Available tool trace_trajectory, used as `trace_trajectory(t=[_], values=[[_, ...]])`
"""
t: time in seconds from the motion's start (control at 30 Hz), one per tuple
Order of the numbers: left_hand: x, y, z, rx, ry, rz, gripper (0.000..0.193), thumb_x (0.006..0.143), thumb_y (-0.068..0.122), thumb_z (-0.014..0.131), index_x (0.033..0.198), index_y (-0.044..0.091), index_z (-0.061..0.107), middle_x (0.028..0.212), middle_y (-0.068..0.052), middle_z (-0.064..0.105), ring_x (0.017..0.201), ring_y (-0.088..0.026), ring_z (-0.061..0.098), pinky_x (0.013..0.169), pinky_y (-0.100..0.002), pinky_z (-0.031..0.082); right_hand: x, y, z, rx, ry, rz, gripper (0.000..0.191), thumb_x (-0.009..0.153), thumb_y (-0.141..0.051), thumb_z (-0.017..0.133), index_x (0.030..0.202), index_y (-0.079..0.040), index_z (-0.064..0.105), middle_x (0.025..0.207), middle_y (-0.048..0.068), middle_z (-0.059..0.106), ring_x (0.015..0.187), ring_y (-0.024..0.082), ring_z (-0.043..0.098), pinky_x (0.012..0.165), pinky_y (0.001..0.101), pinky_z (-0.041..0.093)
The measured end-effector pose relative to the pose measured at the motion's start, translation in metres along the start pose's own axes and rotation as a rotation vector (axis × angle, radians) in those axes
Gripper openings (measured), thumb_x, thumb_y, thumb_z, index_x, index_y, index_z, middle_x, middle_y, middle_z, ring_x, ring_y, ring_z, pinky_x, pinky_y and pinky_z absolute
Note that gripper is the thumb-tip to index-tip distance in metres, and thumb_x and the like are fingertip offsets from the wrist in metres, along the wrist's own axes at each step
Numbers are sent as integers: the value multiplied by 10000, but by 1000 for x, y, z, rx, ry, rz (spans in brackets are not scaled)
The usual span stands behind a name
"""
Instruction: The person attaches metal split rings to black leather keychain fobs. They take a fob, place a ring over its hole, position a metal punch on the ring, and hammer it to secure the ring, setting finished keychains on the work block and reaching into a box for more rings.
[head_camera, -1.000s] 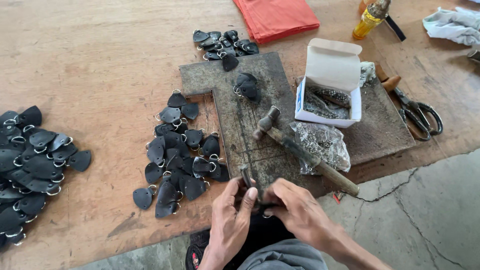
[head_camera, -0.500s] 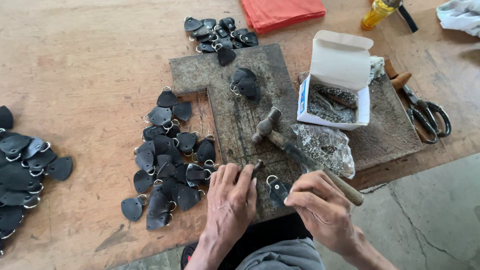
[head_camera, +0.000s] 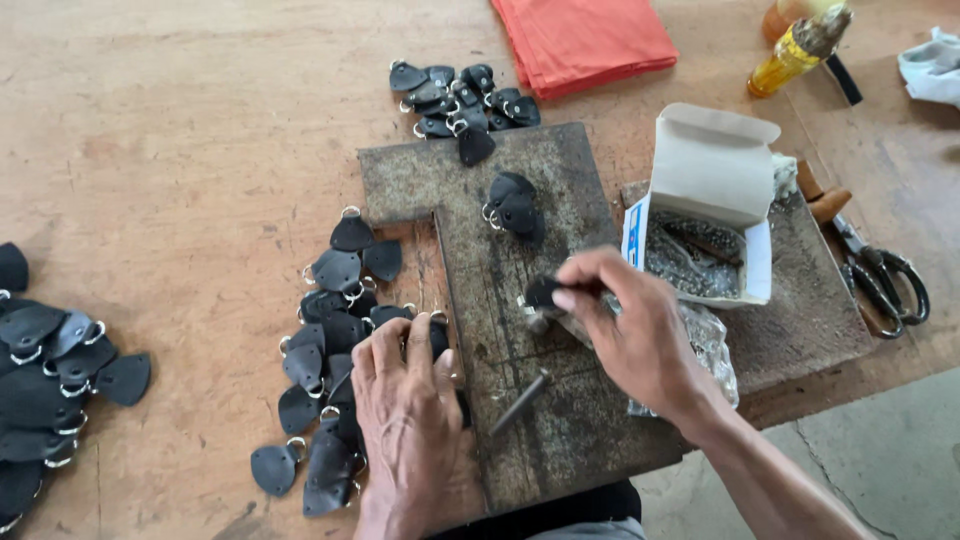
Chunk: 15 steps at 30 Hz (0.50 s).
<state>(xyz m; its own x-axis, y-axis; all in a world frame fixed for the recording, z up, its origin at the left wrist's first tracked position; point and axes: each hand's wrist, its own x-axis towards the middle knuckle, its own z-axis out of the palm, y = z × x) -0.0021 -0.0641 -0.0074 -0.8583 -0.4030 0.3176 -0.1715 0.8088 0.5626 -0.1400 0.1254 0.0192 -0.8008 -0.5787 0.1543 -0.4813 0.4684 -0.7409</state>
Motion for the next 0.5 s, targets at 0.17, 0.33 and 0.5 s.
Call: trace_trajectory(t=[0.17, 0.33, 0.5], values=[[8, -7, 0, -16, -60, -22, 348, 816, 51, 709, 1157, 7, 659, 1140, -169, 618, 1071, -365, 558, 914, -463, 451, 54, -4, 2, -189, -15, 28, 314, 947, -17, 652, 1252, -69, 598, 1174, 118, 623, 992, 217, 638, 833, 356, 590], [9, -13, 2, -127, -95, -56, 217, 812, 10, 710, 1013, 29, 629, 1011, -130, 637, 994, -340, 578, 870, -456, 452, 62, -5, 10, -390, -203, -224, 353, 909, 6, 631, 1240, -96, 698, 1353, 148, 551, 1204, 306, 549, 1033, 413, 489], [8, -15, 3, -200, -52, -14, 210, 820, -3, 713, 997, 31, 606, 953, -121, 650, 930, -338, 594, 830, -441, 469, 68, -4, 14, -535, -268, -119, 449, 900, -15, 579, 1346, -33, 633, 1392, 151, 495, 1199, 324, 517, 1098, 455, 448]])
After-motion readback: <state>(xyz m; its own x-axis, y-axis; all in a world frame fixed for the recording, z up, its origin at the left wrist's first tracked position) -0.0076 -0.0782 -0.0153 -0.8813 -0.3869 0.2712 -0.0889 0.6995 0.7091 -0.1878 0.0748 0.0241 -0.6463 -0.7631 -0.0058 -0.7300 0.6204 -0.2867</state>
